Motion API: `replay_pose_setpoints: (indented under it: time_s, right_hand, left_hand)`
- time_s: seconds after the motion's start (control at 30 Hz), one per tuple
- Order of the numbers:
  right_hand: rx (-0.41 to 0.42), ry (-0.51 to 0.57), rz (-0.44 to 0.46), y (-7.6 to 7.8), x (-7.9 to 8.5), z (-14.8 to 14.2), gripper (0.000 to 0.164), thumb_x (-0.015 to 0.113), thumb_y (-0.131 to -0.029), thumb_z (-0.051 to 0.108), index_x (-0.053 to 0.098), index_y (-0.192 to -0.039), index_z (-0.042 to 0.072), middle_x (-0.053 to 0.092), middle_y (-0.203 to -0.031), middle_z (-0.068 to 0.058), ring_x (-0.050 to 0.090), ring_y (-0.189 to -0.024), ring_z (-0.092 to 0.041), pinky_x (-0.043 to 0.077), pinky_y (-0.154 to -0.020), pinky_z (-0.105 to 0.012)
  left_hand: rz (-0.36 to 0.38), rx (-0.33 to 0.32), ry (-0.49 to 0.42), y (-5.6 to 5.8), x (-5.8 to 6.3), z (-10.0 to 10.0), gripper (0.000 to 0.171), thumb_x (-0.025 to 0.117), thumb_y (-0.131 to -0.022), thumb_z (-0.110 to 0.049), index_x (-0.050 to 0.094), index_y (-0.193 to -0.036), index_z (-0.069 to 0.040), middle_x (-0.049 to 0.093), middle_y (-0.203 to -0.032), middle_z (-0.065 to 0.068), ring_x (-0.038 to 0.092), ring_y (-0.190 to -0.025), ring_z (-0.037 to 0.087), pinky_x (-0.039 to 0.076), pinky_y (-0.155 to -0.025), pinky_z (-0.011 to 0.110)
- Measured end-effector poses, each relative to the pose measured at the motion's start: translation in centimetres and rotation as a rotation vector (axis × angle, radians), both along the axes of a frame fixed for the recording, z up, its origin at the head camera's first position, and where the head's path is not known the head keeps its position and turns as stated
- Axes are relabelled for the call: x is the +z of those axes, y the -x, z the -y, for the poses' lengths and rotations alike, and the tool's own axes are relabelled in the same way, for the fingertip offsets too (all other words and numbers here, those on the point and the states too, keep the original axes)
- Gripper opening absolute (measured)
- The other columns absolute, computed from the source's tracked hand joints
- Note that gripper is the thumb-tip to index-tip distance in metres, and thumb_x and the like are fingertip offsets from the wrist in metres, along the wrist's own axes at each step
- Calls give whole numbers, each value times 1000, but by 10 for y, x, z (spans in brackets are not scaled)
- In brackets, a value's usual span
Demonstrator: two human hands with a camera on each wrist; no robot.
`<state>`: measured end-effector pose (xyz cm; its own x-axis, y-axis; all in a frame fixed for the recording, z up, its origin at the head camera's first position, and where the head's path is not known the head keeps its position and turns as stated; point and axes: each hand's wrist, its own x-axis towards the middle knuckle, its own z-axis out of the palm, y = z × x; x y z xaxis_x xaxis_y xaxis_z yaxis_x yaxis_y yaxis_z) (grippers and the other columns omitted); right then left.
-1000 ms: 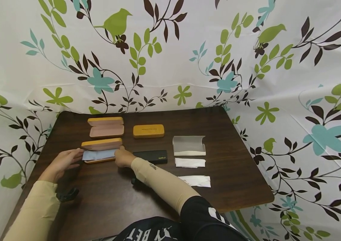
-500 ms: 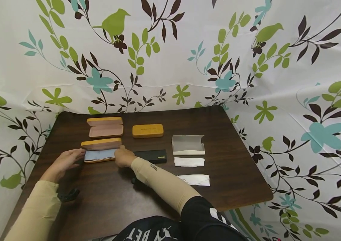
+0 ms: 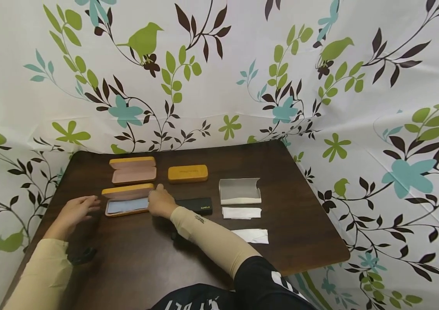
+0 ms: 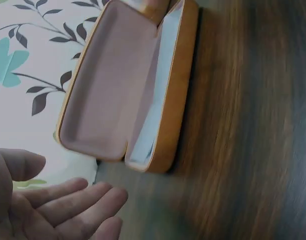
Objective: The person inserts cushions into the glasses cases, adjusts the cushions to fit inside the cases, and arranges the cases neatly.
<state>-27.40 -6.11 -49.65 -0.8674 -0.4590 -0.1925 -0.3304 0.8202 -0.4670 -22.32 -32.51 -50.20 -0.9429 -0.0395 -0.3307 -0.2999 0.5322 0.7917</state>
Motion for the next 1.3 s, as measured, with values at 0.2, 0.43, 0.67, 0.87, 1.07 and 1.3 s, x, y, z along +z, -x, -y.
replay_pose_setpoints:
  time_s: [0.2, 0.43, 0.67, 0.87, 1.07, 1.3]
  right_hand:
    - [-153, 228, -17, 14, 5, -2, 28, 49, -101, 20, 49, -125, 5, 47, -124, -11, 55, -91, -19, 48, -74, -28]
    - [-81, 322, 23, 32, 1, 2, 42, 51, -101, 29, 56, -134, 5, 68, -114, -9, 65, -89, -18, 51, -87, -26]
    - [-127, 333, 35, 33, -3, 7, 31, 53, -100, 28, 69, -119, 9, 40, -47, 0, 29, -38, -10, 41, -55, -20]
    - [-141, 278, -32, 30, 1, 8, 28, 60, -95, 28, 72, -113, 10, 73, -102, -2, 63, -78, -8, 52, -73, -21]
    - [-84, 174, -155, 25, -3, 10, 21, 62, -95, 17, 73, -112, 10, 71, -112, 1, 66, -102, -11, 53, -85, -23]
    - [-64, 162, -194, 18, -6, 9, 26, 64, -90, 0, 71, -114, 6, 72, -110, -2, 69, -96, -10, 54, -81, -22]
  left_hand:
    - [-78, 39, 42, 2, 1, 3, 71, 20, -104, -48, 19, -151, 4, 31, -146, 35, 44, -126, 50, 47, -92, 56]
    - [-130, 14, 66, 23, 2, -7, 82, 25, -99, -59, 30, -146, 8, 42, -138, 36, 53, -118, 48, 51, -89, 52]
    - [-159, 109, 156, 27, -3, -15, 63, 44, -100, -48, 52, -132, 6, 59, -122, 30, 63, -105, 41, 52, -84, 53]
    - [-207, 120, 153, 22, -7, -13, 55, 52, -98, -44, 59, -126, 2, 64, -117, 27, 65, -103, 40, 50, -88, 56]
    - [-294, 94, 210, 14, -13, -10, 48, 56, -97, -41, 64, -122, -1, 66, -114, 25, 65, -101, 40, 48, -87, 59]
    - [-363, 187, 197, 7, -19, -22, 38, 57, -98, -29, 65, -120, 0, 66, -113, 24, 62, -107, 41, 49, -87, 55]
